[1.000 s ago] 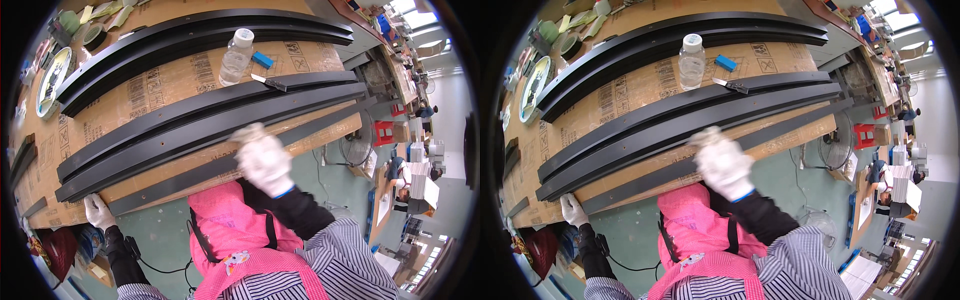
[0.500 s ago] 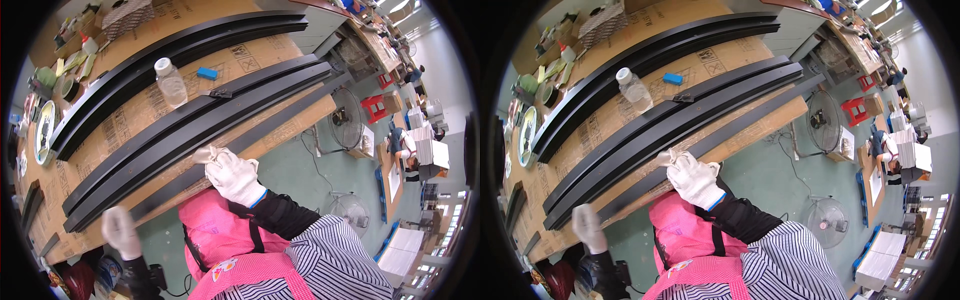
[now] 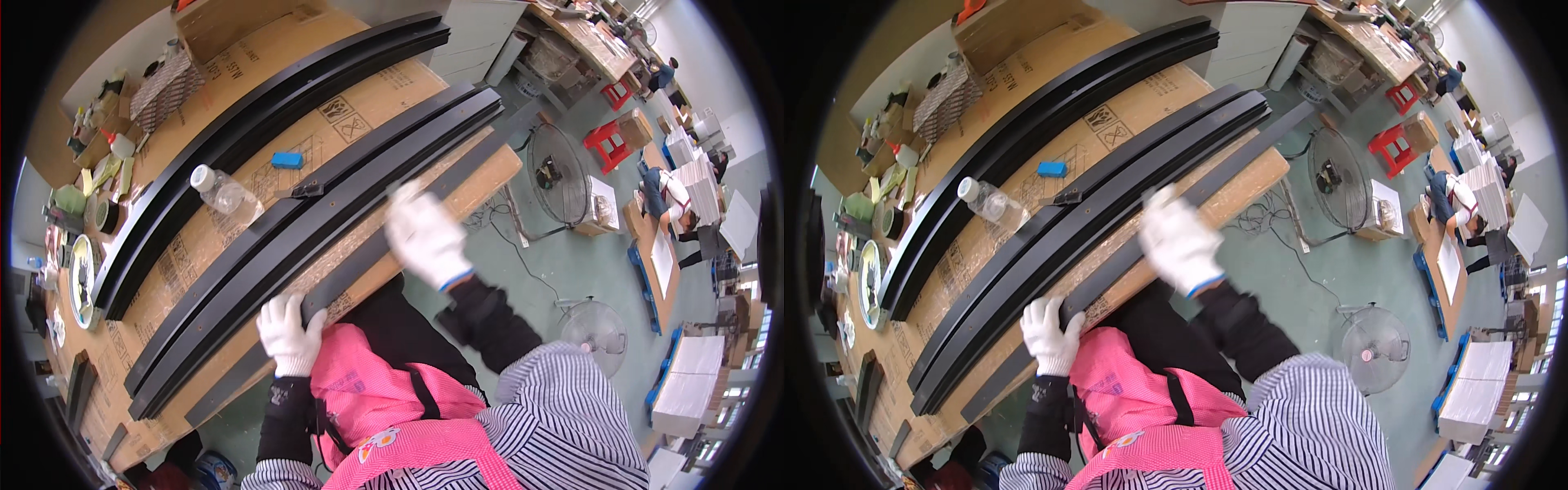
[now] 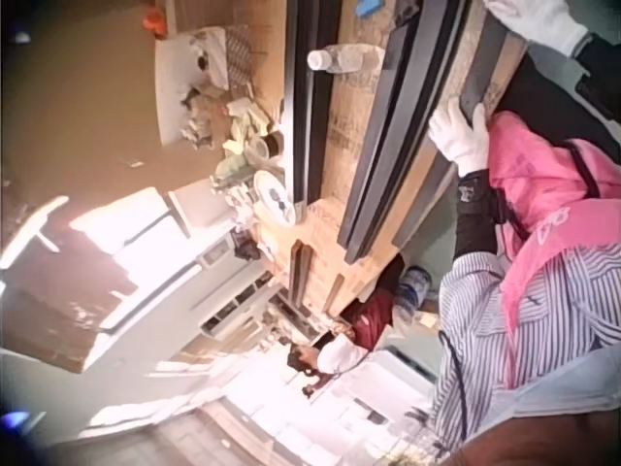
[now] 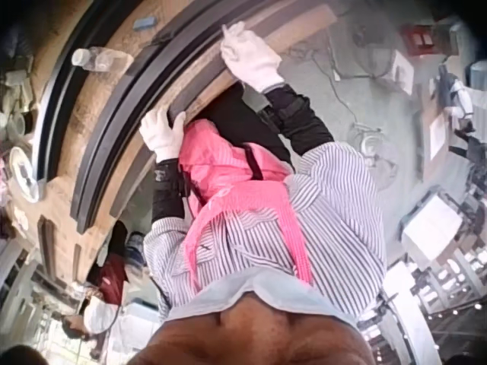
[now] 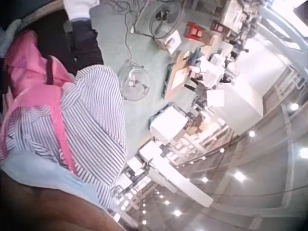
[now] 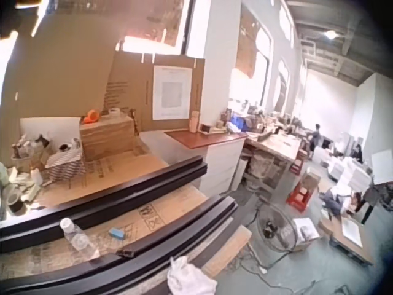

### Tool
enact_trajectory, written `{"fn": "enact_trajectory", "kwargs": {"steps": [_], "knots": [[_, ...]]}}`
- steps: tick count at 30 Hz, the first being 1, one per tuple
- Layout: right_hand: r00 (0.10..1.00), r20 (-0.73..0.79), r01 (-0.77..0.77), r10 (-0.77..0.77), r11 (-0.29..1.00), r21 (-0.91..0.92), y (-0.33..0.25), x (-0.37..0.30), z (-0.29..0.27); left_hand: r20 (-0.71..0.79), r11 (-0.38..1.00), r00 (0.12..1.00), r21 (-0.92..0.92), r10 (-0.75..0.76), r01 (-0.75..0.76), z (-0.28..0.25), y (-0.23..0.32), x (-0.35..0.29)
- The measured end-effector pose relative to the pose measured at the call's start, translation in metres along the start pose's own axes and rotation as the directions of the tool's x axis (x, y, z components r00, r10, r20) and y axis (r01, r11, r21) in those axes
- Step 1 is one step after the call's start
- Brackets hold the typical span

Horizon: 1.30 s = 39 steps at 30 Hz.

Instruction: Cleaning and polishing black furniture components using an eraser block and a cloth.

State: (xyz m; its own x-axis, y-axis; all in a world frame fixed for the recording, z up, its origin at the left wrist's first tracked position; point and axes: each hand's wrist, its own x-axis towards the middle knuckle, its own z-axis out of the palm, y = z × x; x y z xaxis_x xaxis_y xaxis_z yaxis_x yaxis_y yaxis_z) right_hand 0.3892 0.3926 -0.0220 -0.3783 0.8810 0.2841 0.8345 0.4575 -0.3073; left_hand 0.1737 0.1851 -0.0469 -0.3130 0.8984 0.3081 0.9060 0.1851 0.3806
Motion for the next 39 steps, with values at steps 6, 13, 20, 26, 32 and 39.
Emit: {"fn": "enact_trajectory", "kwargs": {"steps": [6,13,20,26,32,39], "knots": [[0.948,0.232,0.177,-0.216,0.968,0.178,-0.07,-0.068,-0.006,0.076,0.995,0.994,0.057,0.075,-0.079,-0.067,-0.091,-0.078],[0.882,-0.088,-0.469,0.464,0.881,-0.058,0.164,0.047,-0.041,0.033,0.999,0.999,0.042,-0.006,0.005,-0.073,-0.1,-0.075],[0.955,0.181,-0.239,0.235,0.971,0.001,-0.007,-0.032,-0.012,-0.076,0.989,0.997,0.148,-0.015,0.026,-0.067,-0.093,-0.074],[0.999,0.041,0.013,-0.028,0.945,0.327,0.04,-0.021,-0.034,-0.086,0.983,0.996,0.186,0.009,0.008,-0.061,-0.097,-0.077],[0.805,-0.107,-0.594,0.584,0.792,-0.144,0.262,0.1,-0.056,-0.018,0.97,0.999,0.242,0.03,-0.025,-0.076,-0.082,-0.07],[0.82,-0.273,-0.571,0.503,0.755,-0.321,0.284,0.133,-0.04,0.0,0.972,0.999,0.235,0.033,-0.032,-0.074,-0.083,-0.069]]}}
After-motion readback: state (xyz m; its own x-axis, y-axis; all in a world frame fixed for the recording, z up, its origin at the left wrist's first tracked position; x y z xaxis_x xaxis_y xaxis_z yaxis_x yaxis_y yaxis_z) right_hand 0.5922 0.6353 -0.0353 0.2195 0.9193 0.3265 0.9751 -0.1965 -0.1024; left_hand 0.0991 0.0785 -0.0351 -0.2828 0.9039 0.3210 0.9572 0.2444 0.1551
